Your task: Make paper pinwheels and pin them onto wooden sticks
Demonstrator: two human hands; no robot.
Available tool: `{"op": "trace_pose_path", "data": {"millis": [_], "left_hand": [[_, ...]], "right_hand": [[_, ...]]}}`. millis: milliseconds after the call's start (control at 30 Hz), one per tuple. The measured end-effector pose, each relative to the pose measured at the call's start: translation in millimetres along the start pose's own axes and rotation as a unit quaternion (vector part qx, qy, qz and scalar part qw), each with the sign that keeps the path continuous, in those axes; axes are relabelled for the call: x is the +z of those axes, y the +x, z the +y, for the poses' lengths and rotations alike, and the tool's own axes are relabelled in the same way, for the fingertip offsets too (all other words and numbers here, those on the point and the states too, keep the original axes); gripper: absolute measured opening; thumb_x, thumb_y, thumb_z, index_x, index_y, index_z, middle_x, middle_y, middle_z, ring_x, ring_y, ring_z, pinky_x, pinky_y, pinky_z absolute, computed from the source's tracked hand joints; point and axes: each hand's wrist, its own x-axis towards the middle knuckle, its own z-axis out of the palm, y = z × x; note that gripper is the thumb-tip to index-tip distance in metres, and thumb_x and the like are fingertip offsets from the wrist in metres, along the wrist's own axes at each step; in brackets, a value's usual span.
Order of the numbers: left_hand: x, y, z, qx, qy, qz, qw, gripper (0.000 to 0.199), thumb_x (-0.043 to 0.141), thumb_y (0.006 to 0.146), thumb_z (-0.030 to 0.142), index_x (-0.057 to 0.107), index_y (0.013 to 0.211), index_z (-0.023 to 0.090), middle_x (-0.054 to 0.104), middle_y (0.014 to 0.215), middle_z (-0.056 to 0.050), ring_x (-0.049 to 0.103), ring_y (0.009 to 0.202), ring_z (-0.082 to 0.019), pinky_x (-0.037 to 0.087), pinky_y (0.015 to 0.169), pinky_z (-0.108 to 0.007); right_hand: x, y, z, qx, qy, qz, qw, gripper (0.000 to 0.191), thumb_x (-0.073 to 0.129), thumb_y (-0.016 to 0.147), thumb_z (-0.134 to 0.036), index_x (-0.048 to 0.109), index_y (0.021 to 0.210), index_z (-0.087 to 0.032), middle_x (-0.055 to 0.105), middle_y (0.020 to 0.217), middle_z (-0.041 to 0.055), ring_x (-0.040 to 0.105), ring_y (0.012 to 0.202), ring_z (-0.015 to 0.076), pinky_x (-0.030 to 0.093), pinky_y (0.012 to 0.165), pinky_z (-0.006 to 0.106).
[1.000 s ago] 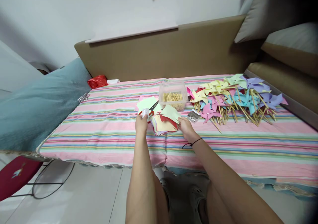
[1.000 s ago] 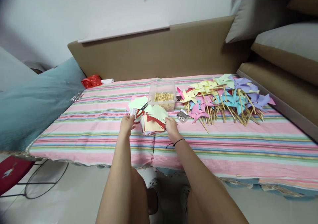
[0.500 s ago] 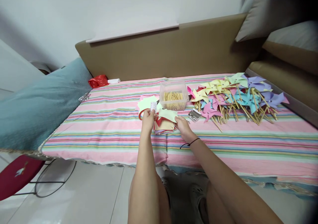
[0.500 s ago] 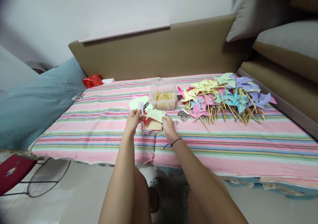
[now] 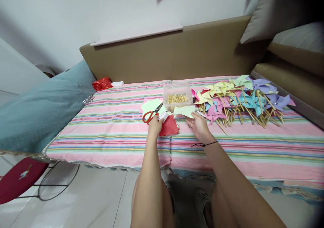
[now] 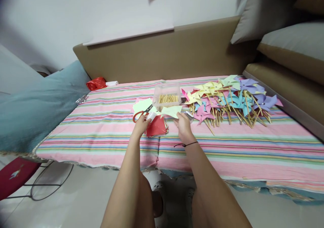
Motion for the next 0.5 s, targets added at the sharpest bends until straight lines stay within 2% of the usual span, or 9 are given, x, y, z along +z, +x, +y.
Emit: {"op": "trace_pose_path", "data": {"millis": [133, 233, 300, 433, 500], "left_hand": [[2.4, -4.2, 3.2, 0.038, 0.101, -0.061, 0.992, 0.027, 0.068, 0.072, 0.016, 0.059, 0.098, 0.019, 0.067, 0.104, -0.010, 0.062, 0.100, -0.024, 0.045, 0.084, -0.032], [7.5, -10.0, 7.5, 0.049, 0.171, -0.074, 0.981, 0.035, 0.068, 0.071, 0.016, 0.057, 0.104, 0.017, 0.060, 0.119, -0.016, 0.054, 0.114, -0.030, 0.042, 0.091, -0.037], [11.8, -14.5, 9.5, 0.064, 0.205, -0.078, 0.974, 0.054, 0.073, 0.067, 0.022, 0.052, 0.116, 0.017, 0.051, 0.131, -0.018, 0.045, 0.126, -0.033, 0.038, 0.098, -0.040], [20.3, -21.6, 9.4, 0.093, 0.248, -0.106, 0.958, 0.110, 0.088, 0.041, 0.029, 0.034, 0.136, 0.023, 0.029, 0.151, -0.017, 0.022, 0.140, -0.037, 0.024, 0.110, -0.045], [23.3, -22.8, 8.4, 0.096, 0.265, -0.108, 0.953, 0.117, 0.089, 0.038, 0.028, 0.030, 0.139, 0.022, 0.021, 0.154, -0.018, 0.015, 0.142, -0.039, 0.017, 0.112, -0.049]], "right_hand": [[-17.3, -7.4, -20.3, -0.010, 0.051, 0.008, 0.999, 0.004, 0.054, 0.079, -0.024, 0.055, 0.082, -0.023, 0.068, 0.095, 0.0012, 0.067, 0.085, 0.0145, 0.054, 0.085, 0.032], [-23.8, -13.9, -26.9, -0.013, 0.071, 0.003, 0.997, 0.003, 0.057, 0.078, -0.023, 0.058, 0.080, -0.022, 0.068, 0.088, 0.0009, 0.067, 0.081, 0.0148, 0.056, 0.083, 0.032], [-25.5, -17.2, -29.2, -0.016, 0.077, -0.002, 0.997, 0.003, 0.059, 0.076, -0.022, 0.059, 0.078, -0.021, 0.068, 0.086, 0.0003, 0.068, 0.078, 0.0146, 0.057, 0.081, 0.031], [-26.8, -20.7, -33.0, -0.023, 0.084, -0.005, 0.996, 0.003, 0.062, 0.073, -0.021, 0.060, 0.074, -0.020, 0.069, 0.085, -0.0011, 0.068, 0.074, 0.0145, 0.058, 0.077, 0.031], [-27.4, -21.6, -34.7, -0.022, 0.085, -0.006, 0.996, 0.004, 0.063, 0.073, -0.021, 0.060, 0.074, -0.020, 0.069, 0.084, -0.0014, 0.068, 0.073, 0.0145, 0.058, 0.076, 0.031]]}}
